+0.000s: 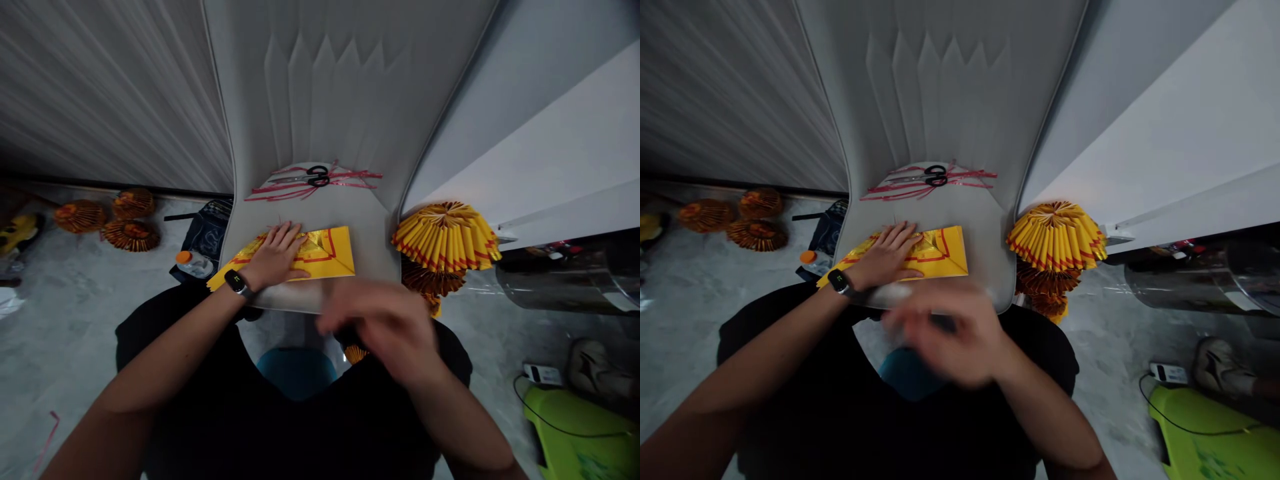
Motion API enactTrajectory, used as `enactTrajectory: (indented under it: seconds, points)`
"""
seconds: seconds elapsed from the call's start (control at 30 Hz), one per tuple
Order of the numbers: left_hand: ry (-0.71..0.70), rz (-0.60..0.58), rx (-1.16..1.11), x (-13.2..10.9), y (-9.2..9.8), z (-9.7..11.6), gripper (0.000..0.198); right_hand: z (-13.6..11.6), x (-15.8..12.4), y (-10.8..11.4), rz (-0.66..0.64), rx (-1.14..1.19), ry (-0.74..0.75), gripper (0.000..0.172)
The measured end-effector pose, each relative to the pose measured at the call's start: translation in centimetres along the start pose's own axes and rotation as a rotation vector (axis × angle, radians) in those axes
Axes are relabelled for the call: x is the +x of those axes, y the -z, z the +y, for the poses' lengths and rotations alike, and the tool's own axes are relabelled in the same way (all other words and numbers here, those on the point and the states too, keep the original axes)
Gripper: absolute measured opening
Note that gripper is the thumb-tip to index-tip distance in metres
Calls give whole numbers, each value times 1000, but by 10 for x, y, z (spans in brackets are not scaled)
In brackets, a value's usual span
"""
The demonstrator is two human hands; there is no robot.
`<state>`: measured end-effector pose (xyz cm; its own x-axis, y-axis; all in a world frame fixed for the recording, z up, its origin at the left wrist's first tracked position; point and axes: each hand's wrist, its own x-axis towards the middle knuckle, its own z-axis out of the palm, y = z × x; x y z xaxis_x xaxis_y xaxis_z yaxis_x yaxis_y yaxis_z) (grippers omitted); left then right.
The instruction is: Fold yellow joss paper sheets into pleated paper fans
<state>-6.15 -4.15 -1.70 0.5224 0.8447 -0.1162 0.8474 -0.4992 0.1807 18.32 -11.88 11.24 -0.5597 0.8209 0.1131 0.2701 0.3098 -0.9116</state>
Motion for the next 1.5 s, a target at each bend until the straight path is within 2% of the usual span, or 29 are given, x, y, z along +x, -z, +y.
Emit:
enactTrajectory:
  seconds: [0.03,0.07,0.1,0.2,0.27,0.4,0.5,0.83,1.07,1.2,1.33,1.43,1.5]
  points:
    - [-2,-7,1,0,0,0,92,17,16,-3,28,-28,-26,27]
    - [-2,-11,2,0,0,0,92,35,31,-6,95,-130,-73,27]
    - [-1,-11,2,0,-1,-1,93,54,44,-11,103,-260,-122,24]
    - [3,4,-5,0,-3,-2,93,96,68,-25,32,-578,-190,31]
    - [-2,3,-14,1,-4,-3,93,110,74,-33,-11,-712,-174,38]
    - [2,-6,-14,1,-4,-4,91,113,76,-46,-61,-853,-118,47]
    - [14,-9,-2,1,-3,-3,87,109,72,-50,-43,-902,-148,45]
    - [10,11,15,1,-5,-5,101,92,30,-36,-21,-1012,-316,34]
    - [28,-17,9,2,-3,-5,103,83,-3,-13,-83,-1007,-482,31]
    - [33,-73,14,4,2,-3,103,84,-6,-2,-102,-953,-523,25]
    - [20,-119,23,7,8,-1,104,107,3,16,74,-680,-539,21]
    - [22,-123,21,9,9,-1,104,127,13,29,282,-409,-467,25]
    - [26,-129,14,10,9,-1,104,132,18,30,391,-333,-399,28]
